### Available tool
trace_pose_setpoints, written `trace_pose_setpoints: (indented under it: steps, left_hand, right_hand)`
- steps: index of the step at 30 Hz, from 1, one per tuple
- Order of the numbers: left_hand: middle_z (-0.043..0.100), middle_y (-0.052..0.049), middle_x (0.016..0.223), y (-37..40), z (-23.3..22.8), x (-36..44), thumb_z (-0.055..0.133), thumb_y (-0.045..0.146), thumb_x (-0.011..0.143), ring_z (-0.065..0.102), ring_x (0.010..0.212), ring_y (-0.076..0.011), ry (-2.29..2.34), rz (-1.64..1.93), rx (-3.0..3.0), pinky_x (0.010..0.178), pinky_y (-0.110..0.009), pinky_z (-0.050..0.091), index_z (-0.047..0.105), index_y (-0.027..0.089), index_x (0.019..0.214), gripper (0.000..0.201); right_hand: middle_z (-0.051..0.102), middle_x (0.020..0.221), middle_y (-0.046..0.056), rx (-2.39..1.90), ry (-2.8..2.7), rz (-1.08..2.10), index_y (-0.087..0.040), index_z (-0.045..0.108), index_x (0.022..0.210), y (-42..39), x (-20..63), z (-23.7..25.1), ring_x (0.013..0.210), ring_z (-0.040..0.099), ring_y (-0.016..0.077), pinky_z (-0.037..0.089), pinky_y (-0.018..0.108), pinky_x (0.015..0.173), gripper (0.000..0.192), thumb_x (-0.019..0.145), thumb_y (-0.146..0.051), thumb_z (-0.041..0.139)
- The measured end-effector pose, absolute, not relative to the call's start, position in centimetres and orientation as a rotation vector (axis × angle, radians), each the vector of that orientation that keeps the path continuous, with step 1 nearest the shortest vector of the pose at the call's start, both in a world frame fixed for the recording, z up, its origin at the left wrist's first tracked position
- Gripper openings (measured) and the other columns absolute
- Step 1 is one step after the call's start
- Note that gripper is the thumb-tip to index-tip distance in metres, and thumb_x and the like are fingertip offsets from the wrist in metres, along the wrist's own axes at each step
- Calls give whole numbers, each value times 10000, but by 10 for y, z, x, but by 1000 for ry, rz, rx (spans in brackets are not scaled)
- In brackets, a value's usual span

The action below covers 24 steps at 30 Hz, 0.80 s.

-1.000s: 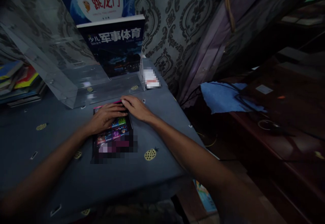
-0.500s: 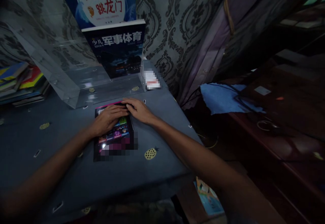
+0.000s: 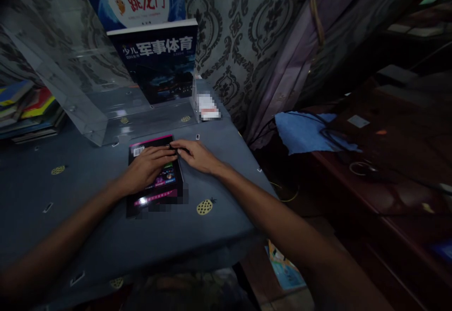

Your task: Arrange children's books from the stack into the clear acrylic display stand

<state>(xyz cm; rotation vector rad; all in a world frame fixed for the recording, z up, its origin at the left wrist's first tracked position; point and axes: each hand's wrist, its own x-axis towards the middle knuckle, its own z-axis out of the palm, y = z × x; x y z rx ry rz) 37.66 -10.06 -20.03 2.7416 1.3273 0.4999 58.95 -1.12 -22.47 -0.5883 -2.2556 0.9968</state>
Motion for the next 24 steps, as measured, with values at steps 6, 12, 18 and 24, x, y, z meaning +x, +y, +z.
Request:
trace_pose_setpoints:
  steps: [6, 12, 18, 24]
  left_hand:
    - [647, -75, 1376, -103, -197, 375, 437, 127, 986, 507, 1367, -253, 1304, 451, 2756, 1093, -515, 428, 624, 222, 1308, 384]
    - [651, -126, 1350, -110, -194, 392, 453, 106, 974, 551, 1316, -265, 1377, 368, 2828, 1068, -481, 455, 617, 151, 1298, 365]
    - [658, -87, 1356, -108, -190, 382, 429, 187, 1016, 534, 1344, -243, 1251, 395, 2756, 1094, -482, 447, 618, 177, 1305, 345]
    - [644, -105, 1378, -115, -190, 384, 440, 195, 1014, 505, 1375, -271, 1272, 332, 2793, 1096, -517, 434, 612, 188, 1335, 365]
  right_hand:
    - [703, 1301, 91, -590, -2334, 940, -189, 637, 1312, -13, 593, -218, 1192, 659, 220, 522, 417, 1023, 384, 956, -186, 496]
    - [706, 1288, 89, -593, -2379, 903, -189, 620, 1331, -12, 594, -218, 1123, 677, 219, 537, 389, 959, 396, 945, -199, 532]
    - [691, 1308, 99, -568, -2400, 882, -190, 605, 1343, -11, 595, -218, 1177, 650, 226, 510, 426, 1013, 404, 943, -198, 545]
    - [682, 1322, 117, -571, -2437, 862, -170, 594, 1351, -12, 596, -216, 1205, 638, 238, 498, 445, 1030, 411, 945, -204, 544]
